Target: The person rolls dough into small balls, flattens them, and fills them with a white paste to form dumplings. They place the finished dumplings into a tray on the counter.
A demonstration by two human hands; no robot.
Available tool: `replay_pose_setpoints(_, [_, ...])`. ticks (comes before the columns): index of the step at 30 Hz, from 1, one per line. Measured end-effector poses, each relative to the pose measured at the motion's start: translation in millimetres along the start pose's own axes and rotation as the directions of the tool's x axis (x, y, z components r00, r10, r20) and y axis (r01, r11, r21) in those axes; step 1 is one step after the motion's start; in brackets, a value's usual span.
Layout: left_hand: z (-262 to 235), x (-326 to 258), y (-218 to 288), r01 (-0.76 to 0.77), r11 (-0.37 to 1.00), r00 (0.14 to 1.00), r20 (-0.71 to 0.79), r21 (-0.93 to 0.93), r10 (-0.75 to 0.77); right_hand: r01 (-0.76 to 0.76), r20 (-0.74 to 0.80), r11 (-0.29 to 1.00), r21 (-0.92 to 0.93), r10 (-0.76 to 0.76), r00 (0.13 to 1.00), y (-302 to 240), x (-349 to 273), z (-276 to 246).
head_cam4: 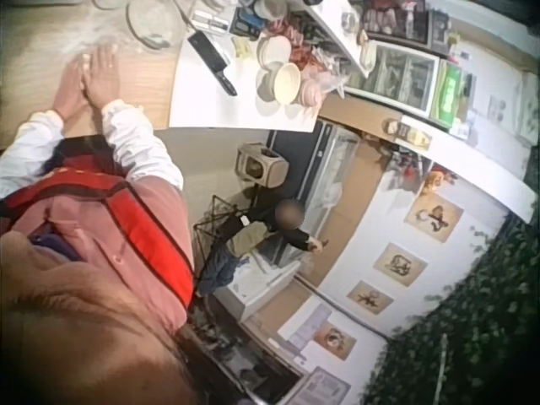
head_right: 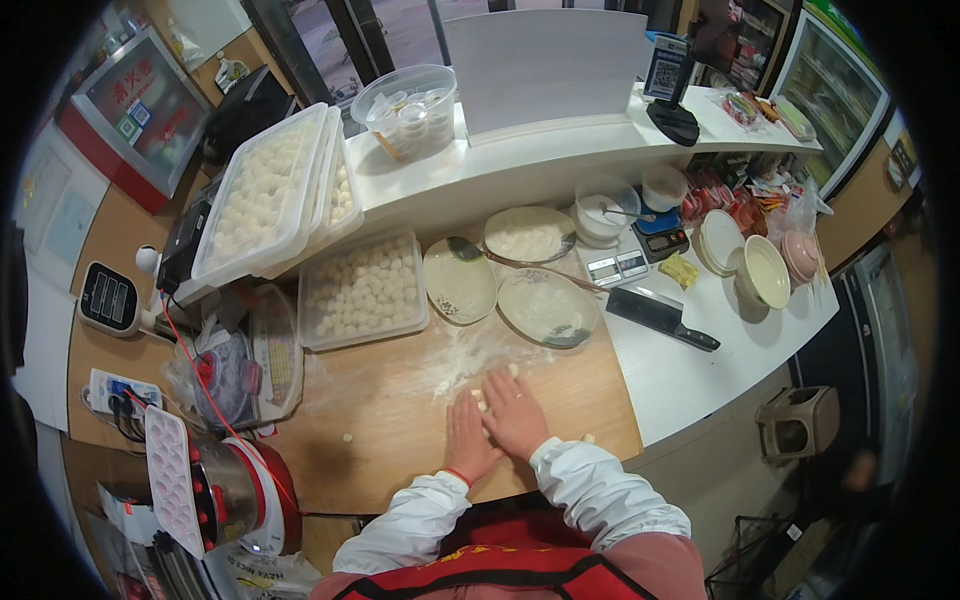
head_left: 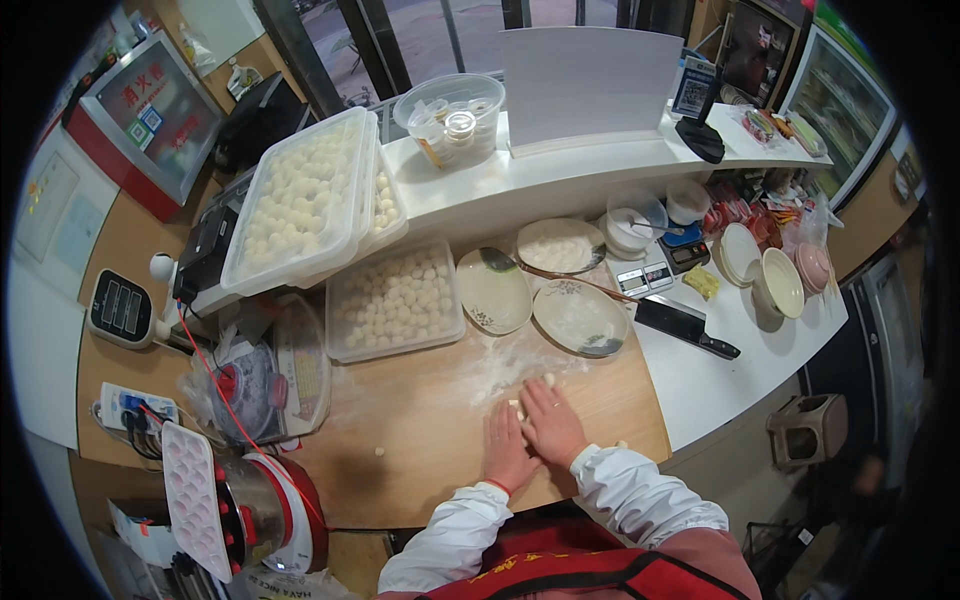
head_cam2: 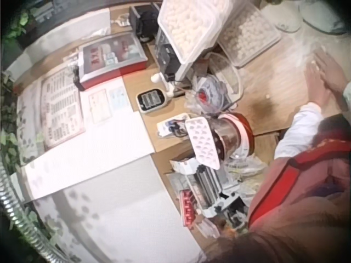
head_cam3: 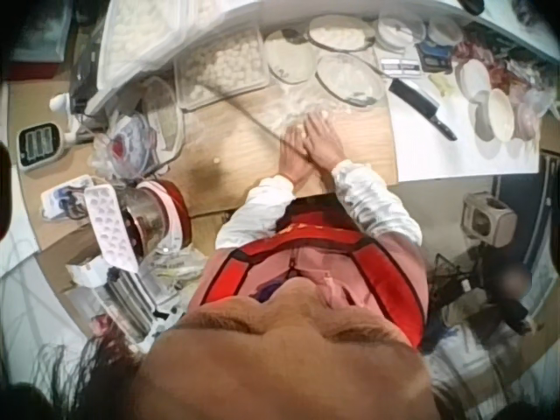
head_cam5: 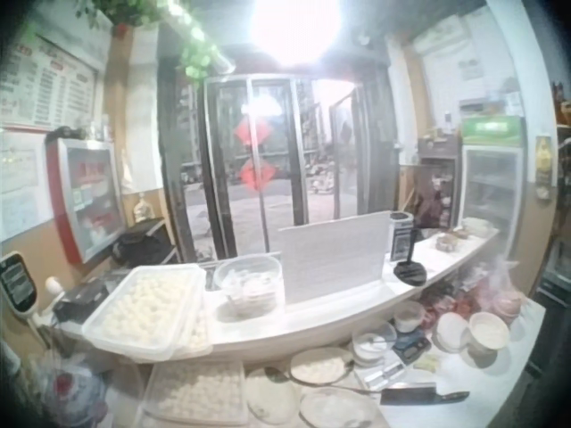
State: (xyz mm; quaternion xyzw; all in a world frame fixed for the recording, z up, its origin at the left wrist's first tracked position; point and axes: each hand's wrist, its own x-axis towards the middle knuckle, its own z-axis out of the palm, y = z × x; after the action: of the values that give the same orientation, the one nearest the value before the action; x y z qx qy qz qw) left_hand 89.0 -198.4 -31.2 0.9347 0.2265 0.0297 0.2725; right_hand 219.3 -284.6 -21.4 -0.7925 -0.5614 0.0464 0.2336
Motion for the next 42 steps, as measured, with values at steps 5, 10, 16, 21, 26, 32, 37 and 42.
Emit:
replay_pose_setpoints(5, [-20,-28,-15,-0.019,0.995,0.999,0.043,-0.102,0.023,-0.232,-0.053,0.925,0.302,0.259,0.964,7,-18,-17])
replay_pose_setpoints(10, [-9,-32,-16,-0.045,0.999,0.999,-0.018,-0.018,0.045,-0.112,-0.149,0.982,0.154,0.135,0.980,42,13,-12])
replay_pose_setpoints(16, [-14,-23,-24,0.028,0.963,0.979,-0.187,-0.267,-0.080,-0.165,-0.008,0.901,0.400,0.184,0.983,29,38,-7])
replay_pose_setpoints(21, [-43,10,-6,0.052,-0.190,0.939,0.113,-0.980,-0.325,-0.068,-0.032,0.583,0.810,0.160,0.987,-74,8,-32])
replay_pose_setpoints(26, [-44,6,45,0.116,-0.635,0.933,0.302,-0.764,-0.193,0.034,-0.125,0.901,0.432,0.022,0.992,-84,35,-53])
replay_pose_setpoints(32, [-51,-4,47,-0.072,-0.859,0.990,0.068,-0.507,-0.123,0.094,-0.060,0.785,0.613,-0.071,0.996,-85,23,-56])
replay_pose_setpoints(37, [-50,-7,62,-0.017,-0.796,0.977,0.159,-0.604,-0.141,-0.012,-0.103,0.832,0.555,0.083,0.991,-80,14,-53])
replay_pose_setpoints(42, [-55,-2,38,-0.016,-0.551,0.953,0.154,-0.834,-0.262,0.064,0.155,0.904,0.423,-0.142,0.978,-80,8,-49])
